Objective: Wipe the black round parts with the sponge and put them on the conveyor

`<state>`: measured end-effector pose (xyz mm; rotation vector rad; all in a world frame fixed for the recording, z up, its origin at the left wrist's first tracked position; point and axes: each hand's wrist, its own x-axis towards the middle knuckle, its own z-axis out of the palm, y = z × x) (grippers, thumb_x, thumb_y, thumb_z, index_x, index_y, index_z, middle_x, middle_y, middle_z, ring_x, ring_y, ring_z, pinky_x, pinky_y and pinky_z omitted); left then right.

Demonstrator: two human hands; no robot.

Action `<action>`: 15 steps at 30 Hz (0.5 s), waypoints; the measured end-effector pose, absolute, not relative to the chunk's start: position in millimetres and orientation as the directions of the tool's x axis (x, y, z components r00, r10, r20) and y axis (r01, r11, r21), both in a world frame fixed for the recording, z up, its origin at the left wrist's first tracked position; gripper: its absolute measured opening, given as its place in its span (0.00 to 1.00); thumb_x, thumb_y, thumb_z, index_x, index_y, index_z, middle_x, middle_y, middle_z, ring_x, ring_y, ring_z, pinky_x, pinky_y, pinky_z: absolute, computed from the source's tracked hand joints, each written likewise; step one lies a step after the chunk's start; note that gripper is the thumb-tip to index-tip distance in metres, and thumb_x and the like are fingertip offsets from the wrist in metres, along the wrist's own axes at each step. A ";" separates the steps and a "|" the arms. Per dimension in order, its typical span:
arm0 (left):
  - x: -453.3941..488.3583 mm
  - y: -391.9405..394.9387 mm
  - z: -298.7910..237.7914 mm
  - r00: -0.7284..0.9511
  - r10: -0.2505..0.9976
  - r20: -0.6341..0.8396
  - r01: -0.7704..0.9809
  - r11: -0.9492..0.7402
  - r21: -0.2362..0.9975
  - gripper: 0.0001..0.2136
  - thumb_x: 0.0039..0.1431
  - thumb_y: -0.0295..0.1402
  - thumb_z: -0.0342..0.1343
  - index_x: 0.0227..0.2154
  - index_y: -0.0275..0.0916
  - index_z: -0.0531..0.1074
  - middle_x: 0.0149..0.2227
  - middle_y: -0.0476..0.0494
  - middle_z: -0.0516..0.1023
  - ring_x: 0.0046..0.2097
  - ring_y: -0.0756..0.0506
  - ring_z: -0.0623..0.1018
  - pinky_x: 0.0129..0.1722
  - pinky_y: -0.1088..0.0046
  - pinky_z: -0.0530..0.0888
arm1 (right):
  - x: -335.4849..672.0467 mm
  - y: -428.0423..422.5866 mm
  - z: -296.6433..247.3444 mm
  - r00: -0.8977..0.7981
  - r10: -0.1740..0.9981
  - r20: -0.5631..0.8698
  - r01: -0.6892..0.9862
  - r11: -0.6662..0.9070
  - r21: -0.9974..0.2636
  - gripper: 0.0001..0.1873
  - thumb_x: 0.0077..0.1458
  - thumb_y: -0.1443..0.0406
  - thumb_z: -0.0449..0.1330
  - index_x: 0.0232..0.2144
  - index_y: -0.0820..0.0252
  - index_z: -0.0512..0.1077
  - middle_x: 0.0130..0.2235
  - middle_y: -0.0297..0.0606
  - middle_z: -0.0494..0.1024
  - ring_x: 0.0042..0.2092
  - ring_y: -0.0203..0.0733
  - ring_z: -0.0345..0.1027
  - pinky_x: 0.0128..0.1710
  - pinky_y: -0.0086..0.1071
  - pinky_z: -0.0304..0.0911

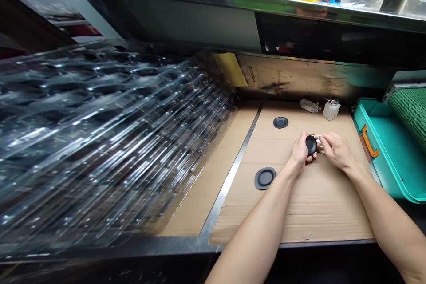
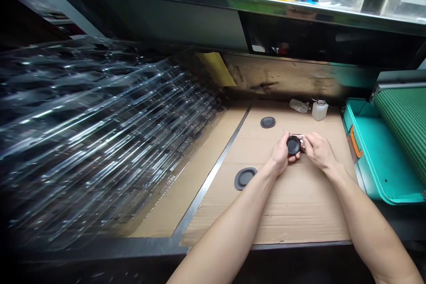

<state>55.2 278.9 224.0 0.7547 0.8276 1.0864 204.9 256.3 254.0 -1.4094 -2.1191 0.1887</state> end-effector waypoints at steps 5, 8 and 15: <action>56.4 276.2 216.5 0.265 0.948 -0.174 -0.220 0.236 0.947 0.31 0.64 0.60 0.42 0.25 0.37 0.73 0.14 0.44 0.71 0.12 0.53 0.62 0.14 0.77 0.53 | 200.9 254.0 248.0 -0.291 0.859 0.421 0.863 0.426 -0.271 0.17 0.69 0.60 0.49 0.41 0.56 0.77 0.37 0.40 0.76 0.39 0.41 0.68 0.40 0.31 0.60; 56.5 275.0 216.7 0.247 0.948 -0.201 -0.127 0.237 0.963 0.33 0.65 0.61 0.40 0.22 0.37 0.72 0.14 0.43 0.71 0.11 0.52 0.63 0.13 0.76 0.54 | 199.5 252.6 247.8 -0.290 0.853 0.434 0.890 0.407 -0.204 0.18 0.69 0.60 0.48 0.37 0.57 0.76 0.35 0.40 0.75 0.38 0.42 0.67 0.39 0.32 0.58; 56.5 273.8 216.9 0.273 0.939 -0.208 -0.104 0.244 0.964 0.32 0.65 0.60 0.41 0.22 0.36 0.72 0.13 0.43 0.71 0.12 0.52 0.64 0.14 0.77 0.54 | 199.9 252.6 250.6 -0.318 0.840 0.439 0.897 0.417 -0.147 0.17 0.69 0.61 0.49 0.35 0.57 0.75 0.35 0.40 0.76 0.38 0.42 0.66 0.38 0.32 0.56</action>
